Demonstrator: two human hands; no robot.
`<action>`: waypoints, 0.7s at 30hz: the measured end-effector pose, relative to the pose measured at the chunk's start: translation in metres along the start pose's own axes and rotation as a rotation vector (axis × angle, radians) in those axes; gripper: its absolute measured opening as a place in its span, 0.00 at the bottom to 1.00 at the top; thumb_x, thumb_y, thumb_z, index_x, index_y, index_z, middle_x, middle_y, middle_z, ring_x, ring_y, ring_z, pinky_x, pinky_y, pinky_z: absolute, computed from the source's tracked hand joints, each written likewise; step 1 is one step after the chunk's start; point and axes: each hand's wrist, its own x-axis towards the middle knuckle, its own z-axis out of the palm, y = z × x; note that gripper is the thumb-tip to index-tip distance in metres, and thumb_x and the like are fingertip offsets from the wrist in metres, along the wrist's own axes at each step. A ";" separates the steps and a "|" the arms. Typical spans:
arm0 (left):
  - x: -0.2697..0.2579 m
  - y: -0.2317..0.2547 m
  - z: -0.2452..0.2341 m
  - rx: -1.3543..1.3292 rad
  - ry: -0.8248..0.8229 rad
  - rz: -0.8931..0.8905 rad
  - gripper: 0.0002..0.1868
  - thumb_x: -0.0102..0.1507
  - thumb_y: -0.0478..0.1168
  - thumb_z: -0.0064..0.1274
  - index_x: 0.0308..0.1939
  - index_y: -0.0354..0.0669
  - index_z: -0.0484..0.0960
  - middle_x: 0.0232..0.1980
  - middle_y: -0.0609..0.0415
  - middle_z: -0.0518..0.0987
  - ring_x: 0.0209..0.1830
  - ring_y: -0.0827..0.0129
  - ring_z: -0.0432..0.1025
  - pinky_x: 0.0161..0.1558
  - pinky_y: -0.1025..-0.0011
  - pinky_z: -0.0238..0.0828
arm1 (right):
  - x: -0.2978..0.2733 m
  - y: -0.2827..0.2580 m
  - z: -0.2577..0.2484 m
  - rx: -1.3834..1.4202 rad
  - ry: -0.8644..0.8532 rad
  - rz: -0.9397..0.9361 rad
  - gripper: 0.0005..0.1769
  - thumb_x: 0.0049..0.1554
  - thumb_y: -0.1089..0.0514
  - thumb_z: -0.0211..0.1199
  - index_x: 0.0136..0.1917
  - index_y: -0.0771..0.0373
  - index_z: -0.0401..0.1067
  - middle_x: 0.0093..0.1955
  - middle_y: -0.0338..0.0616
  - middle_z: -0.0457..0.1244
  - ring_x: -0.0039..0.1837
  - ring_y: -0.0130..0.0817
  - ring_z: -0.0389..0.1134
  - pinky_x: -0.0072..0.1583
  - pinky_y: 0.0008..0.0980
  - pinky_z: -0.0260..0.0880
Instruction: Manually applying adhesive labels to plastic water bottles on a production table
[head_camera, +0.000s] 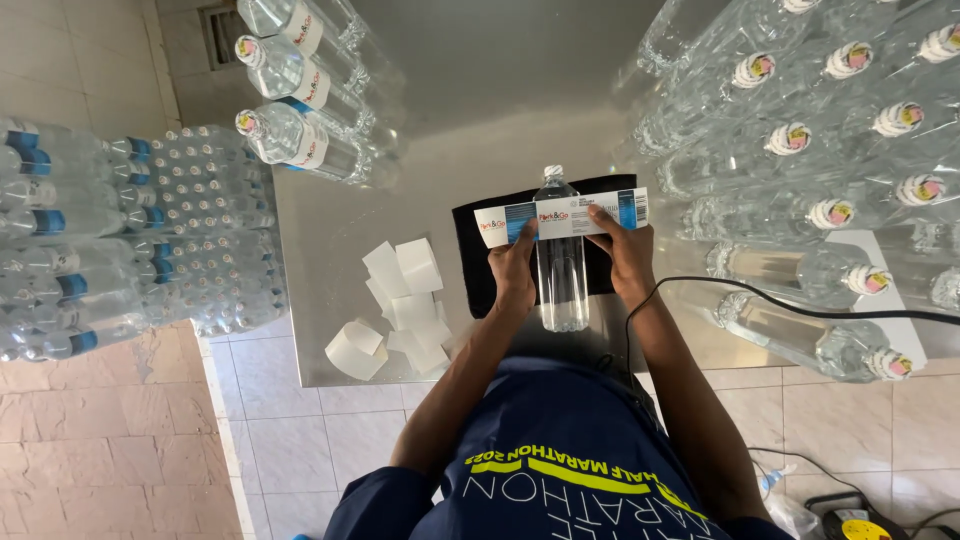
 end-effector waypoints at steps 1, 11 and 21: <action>0.000 0.001 0.001 0.001 0.003 -0.005 0.30 0.62 0.43 0.75 0.17 0.45 0.66 0.29 0.55 0.61 0.61 0.51 0.75 0.74 0.32 0.55 | 0.000 -0.001 0.001 -0.003 0.003 0.005 0.22 0.49 0.57 0.88 0.53 0.66 0.81 0.47 0.47 0.74 0.50 0.43 0.79 0.55 0.44 0.87; -0.009 0.017 0.012 0.005 0.042 -0.017 0.28 0.60 0.41 0.76 0.19 0.42 0.68 0.29 0.56 0.61 0.55 0.64 0.68 0.74 0.40 0.57 | 0.005 0.004 -0.006 -0.016 -0.041 0.013 0.22 0.51 0.57 0.87 0.55 0.64 0.81 0.48 0.46 0.74 0.51 0.44 0.80 0.57 0.45 0.87; 0.004 -0.001 0.000 -0.014 0.015 -0.008 0.23 0.60 0.39 0.76 0.26 0.26 0.78 0.31 0.51 0.69 0.53 0.67 0.69 0.71 0.46 0.64 | 0.005 0.003 -0.004 -0.046 -0.043 0.009 0.23 0.53 0.56 0.86 0.57 0.62 0.80 0.48 0.43 0.74 0.51 0.41 0.80 0.57 0.44 0.87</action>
